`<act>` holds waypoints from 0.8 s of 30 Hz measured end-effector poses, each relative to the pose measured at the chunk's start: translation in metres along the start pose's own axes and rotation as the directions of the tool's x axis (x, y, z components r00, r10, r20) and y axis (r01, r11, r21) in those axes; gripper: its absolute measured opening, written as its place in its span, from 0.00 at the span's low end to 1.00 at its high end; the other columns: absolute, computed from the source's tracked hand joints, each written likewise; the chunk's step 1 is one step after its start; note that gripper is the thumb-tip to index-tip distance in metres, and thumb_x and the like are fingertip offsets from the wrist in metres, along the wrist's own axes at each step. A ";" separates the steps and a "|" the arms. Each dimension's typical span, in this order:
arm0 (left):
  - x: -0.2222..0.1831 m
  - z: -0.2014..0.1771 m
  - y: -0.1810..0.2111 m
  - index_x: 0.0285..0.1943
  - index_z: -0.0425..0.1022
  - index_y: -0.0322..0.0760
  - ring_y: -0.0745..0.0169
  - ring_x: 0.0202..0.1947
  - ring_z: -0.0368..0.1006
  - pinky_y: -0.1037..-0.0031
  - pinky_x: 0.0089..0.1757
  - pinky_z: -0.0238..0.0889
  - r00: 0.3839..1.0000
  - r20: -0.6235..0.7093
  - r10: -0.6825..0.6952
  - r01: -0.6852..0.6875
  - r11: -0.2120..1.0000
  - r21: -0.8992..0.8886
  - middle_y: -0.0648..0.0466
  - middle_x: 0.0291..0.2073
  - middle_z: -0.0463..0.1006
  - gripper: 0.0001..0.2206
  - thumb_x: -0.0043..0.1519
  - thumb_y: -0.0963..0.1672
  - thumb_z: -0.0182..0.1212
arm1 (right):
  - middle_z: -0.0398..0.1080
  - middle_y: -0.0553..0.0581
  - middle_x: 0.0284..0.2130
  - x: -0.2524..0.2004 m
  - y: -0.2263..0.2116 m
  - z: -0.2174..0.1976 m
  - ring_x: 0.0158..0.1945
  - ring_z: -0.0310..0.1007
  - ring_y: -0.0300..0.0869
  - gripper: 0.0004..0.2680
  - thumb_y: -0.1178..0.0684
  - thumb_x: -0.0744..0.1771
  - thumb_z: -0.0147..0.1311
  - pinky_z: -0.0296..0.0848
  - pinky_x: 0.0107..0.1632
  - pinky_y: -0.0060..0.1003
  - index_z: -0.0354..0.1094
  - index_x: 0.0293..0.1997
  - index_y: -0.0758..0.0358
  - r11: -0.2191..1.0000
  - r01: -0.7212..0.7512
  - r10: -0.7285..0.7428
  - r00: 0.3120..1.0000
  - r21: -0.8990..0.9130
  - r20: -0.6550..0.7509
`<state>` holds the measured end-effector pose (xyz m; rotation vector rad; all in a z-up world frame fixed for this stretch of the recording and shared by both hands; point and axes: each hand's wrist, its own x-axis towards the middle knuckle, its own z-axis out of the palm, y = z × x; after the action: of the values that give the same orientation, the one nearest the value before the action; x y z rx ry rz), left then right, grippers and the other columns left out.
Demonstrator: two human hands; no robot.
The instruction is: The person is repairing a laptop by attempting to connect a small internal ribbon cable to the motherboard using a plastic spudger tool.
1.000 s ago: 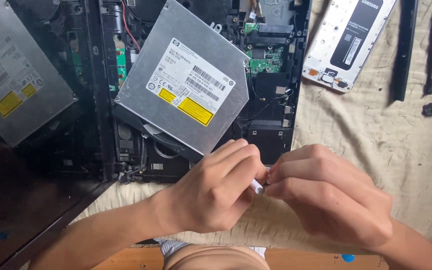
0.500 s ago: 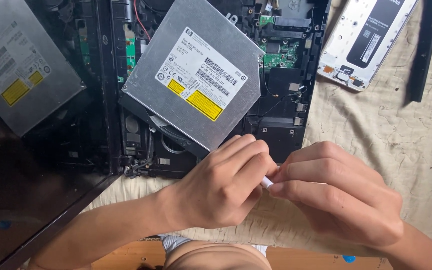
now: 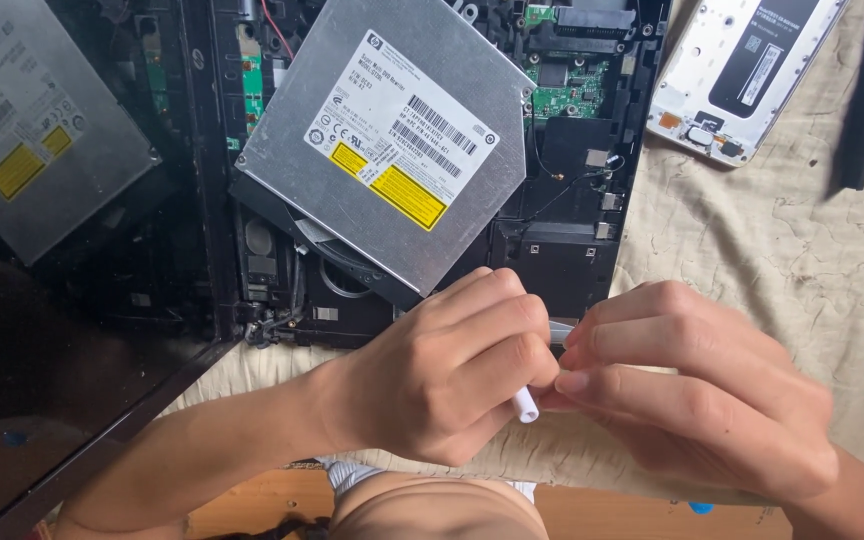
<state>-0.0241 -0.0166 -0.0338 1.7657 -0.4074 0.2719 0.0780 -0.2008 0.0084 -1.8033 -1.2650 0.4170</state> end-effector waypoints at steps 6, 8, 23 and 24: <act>0.001 0.000 0.000 0.38 0.64 0.30 0.50 0.33 0.59 0.63 0.38 0.56 1.000 0.010 -0.012 0.012 1.000 0.005 0.44 0.35 0.67 0.11 0.52 0.32 0.59 | 0.77 0.58 0.31 0.002 0.000 0.002 0.35 0.80 0.44 0.07 0.63 0.58 0.68 0.85 0.43 0.37 0.72 0.32 0.66 1.000 0.015 -0.015 1.000 -0.010 -0.007; 0.000 0.001 0.000 0.38 0.64 0.29 0.50 0.33 0.59 0.63 0.38 0.56 1.000 0.010 -0.014 0.014 1.000 0.015 0.44 0.35 0.67 0.11 0.52 0.32 0.60 | 0.76 0.57 0.31 0.001 0.000 0.004 0.34 0.78 0.44 0.07 0.62 0.58 0.69 0.84 0.41 0.36 0.73 0.32 0.66 1.000 0.021 -0.021 0.999 -0.002 -0.037; 0.003 0.002 0.004 0.55 0.67 0.23 0.37 0.55 0.68 0.53 0.58 0.65 0.990 0.049 -0.131 0.129 0.991 0.046 0.37 0.56 0.68 0.17 0.56 0.34 0.59 | 0.72 0.68 0.57 -0.023 0.024 -0.037 0.54 0.85 0.48 0.09 0.57 0.60 0.51 0.92 0.52 0.35 0.71 0.15 0.59 0.887 -0.342 0.277 0.932 0.309 0.236; 0.005 0.002 0.004 0.55 0.67 0.23 0.37 0.55 0.68 0.53 0.58 0.65 0.990 0.055 -0.131 0.129 0.991 0.043 0.37 0.56 0.68 0.17 0.56 0.34 0.59 | 0.72 0.68 0.57 -0.037 0.034 -0.046 0.54 0.85 0.48 0.09 0.57 0.60 0.51 0.92 0.52 0.35 0.71 0.15 0.59 0.886 -0.345 0.281 0.931 0.311 0.232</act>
<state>-0.0218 -0.0200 -0.0286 1.8335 -0.3284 0.1376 0.1141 -0.2580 0.0001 -1.6896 -0.9388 0.9474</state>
